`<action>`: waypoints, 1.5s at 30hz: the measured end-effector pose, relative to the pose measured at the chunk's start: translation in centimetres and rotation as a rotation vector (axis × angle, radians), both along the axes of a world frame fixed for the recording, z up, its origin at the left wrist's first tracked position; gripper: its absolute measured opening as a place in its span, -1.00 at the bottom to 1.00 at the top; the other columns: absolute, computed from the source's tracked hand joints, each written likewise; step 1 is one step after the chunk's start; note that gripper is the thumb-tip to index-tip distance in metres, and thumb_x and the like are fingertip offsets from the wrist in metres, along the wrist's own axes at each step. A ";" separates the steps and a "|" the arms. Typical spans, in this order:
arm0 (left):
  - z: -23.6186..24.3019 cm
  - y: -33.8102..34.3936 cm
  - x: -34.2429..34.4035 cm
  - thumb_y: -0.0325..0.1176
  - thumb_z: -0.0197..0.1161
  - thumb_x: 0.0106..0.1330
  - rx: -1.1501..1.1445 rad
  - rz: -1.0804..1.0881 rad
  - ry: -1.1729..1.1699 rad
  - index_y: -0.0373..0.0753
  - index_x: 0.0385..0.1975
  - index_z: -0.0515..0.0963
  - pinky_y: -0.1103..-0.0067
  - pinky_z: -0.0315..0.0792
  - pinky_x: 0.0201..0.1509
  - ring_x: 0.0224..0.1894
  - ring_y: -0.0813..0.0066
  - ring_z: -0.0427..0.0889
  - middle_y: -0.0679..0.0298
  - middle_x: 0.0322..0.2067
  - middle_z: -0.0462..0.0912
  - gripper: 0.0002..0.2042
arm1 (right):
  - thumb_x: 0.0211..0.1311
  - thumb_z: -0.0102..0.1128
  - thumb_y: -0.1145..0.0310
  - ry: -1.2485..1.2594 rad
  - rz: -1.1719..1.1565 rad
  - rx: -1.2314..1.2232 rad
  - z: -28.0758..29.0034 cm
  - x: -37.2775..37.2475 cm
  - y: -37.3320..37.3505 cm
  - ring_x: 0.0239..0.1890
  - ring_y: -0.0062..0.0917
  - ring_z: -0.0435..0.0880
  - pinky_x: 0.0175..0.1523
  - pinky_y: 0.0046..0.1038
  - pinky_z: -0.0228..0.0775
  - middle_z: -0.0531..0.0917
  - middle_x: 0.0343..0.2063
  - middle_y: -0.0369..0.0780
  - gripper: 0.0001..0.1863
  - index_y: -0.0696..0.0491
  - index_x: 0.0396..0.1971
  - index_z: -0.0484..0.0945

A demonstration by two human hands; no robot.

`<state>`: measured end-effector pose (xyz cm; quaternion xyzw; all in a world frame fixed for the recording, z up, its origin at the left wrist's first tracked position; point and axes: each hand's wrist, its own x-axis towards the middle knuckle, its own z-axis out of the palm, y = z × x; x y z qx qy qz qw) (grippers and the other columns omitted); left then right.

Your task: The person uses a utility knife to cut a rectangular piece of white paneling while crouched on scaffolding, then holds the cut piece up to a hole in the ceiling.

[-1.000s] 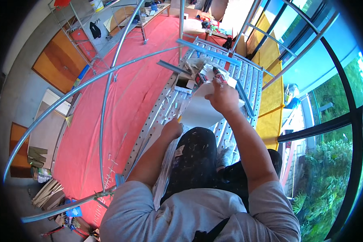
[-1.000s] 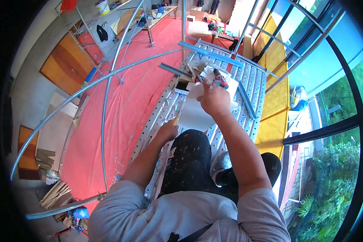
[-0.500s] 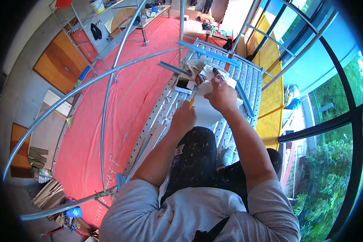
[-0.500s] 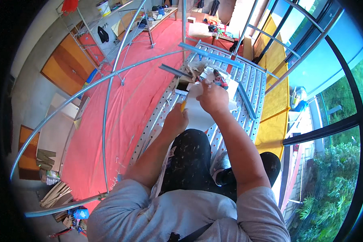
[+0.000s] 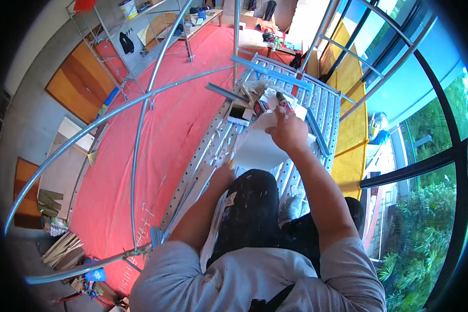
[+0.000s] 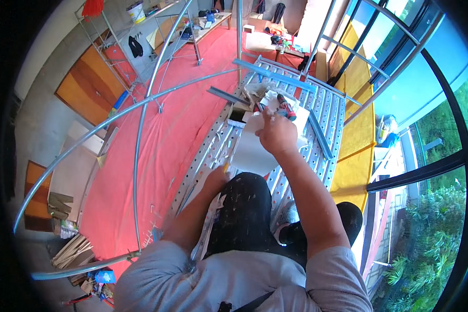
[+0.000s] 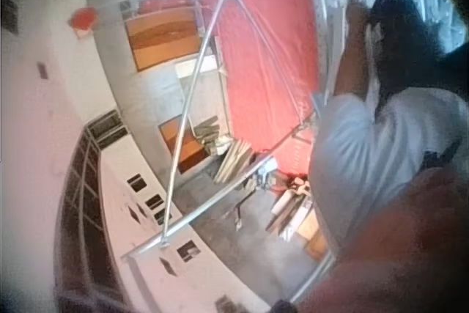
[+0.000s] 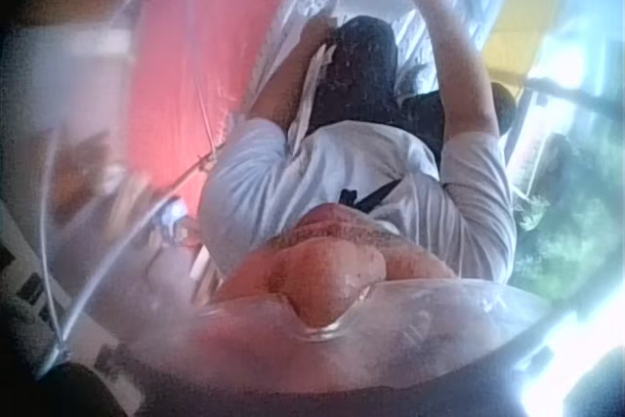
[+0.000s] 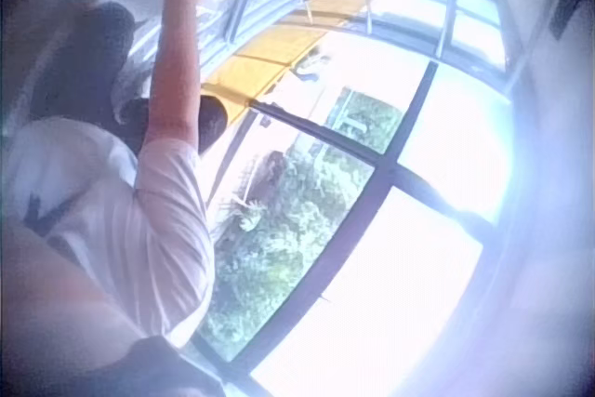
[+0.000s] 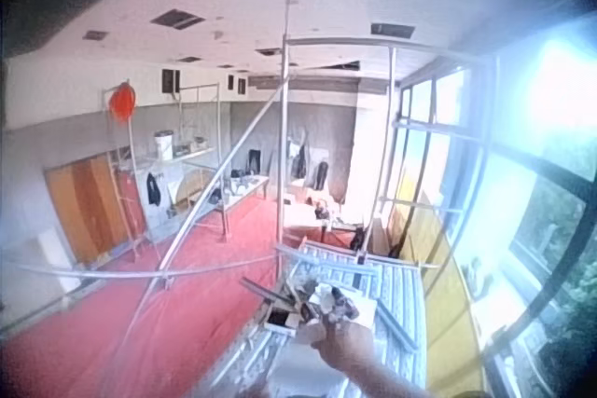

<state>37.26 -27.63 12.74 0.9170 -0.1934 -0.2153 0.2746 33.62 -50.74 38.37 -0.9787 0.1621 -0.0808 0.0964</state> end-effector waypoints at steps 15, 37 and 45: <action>4.3 -5.0 0.8 -0.17 0.11 0.44 -0.104 0.039 -0.111 -0.42 0.03 0.42 0.08 0.50 -0.03 -0.11 -0.22 0.66 -0.25 -0.18 0.65 -0.60 | 0.01 0.47 0.09 -0.061 -0.006 0.000 -1.4 -0.3 -1.4 -0.19 -0.07 0.74 -0.10 -0.10 0.57 0.73 -0.27 -0.04 -0.44 0.01 0.00 0.52; 4.1 -4.6 -0.7 -0.20 0.10 0.41 -0.090 0.064 -0.079 -0.39 -0.02 0.41 0.03 0.50 -0.03 -0.15 -0.28 0.66 -0.28 -0.25 0.65 -0.64 | 0.01 0.48 0.06 -0.048 -0.020 -0.034 -1.9 -0.9 -1.9 -0.19 -0.07 0.74 -0.11 -0.11 0.58 0.73 -0.27 -0.03 -0.41 -0.01 0.01 0.50; 14.0 -6.9 -0.6 -0.18 0.10 0.43 -0.283 0.157 -0.130 -0.38 -0.02 0.42 0.03 0.49 -0.06 -0.16 -0.28 0.65 -0.27 -0.26 0.65 -0.65 | 0.00 0.48 0.12 -0.023 -0.044 0.001 -1.2 -0.7 -2.0 -0.20 -0.09 0.74 -0.12 -0.10 0.57 0.74 -0.28 -0.04 -0.45 -0.01 0.00 0.53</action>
